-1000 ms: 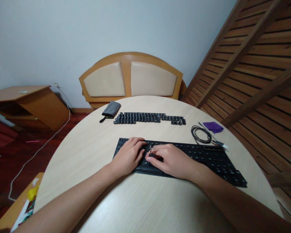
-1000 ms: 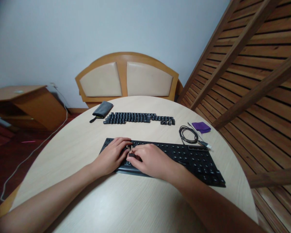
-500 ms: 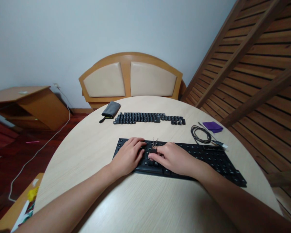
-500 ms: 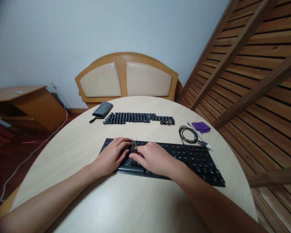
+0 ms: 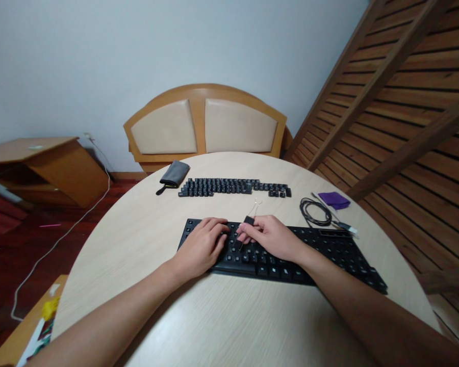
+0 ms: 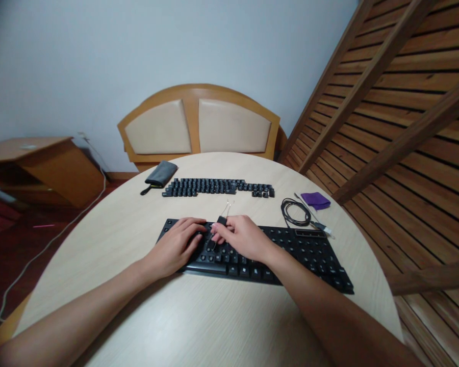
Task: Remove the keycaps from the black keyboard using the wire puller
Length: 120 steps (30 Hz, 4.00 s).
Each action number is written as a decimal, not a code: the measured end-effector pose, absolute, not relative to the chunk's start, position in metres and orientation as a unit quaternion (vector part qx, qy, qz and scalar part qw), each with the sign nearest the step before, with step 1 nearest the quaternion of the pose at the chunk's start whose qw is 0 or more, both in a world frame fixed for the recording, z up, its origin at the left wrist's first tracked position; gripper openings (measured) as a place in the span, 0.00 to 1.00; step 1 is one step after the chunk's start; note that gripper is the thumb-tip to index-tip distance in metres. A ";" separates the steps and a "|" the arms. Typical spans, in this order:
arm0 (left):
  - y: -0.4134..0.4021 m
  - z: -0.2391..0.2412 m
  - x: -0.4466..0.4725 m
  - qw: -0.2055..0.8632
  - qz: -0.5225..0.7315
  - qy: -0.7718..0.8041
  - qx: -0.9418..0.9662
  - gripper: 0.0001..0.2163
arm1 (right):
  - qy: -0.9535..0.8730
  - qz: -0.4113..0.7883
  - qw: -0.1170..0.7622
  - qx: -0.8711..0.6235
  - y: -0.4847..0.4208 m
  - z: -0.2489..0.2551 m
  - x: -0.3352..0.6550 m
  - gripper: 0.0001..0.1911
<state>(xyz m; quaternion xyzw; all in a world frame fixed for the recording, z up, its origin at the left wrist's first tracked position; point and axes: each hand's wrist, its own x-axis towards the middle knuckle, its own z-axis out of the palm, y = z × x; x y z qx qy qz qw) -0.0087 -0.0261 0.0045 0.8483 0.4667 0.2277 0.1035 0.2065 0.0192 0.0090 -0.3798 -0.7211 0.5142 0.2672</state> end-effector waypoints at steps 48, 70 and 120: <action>-0.026 0.009 -0.012 0.217 0.274 0.375 0.859 0.05 | -0.702 0.525 0.315 -0.364 0.020 0.002 0.200 0.25; 0.035 0.026 -0.034 0.102 0.342 0.495 0.792 0.09 | -0.708 0.508 0.313 -0.378 0.020 0.002 0.198 0.18; 0.121 -0.018 -0.059 -0.051 0.246 0.495 0.832 0.08 | -0.703 0.511 0.317 -0.380 0.019 0.001 0.197 0.17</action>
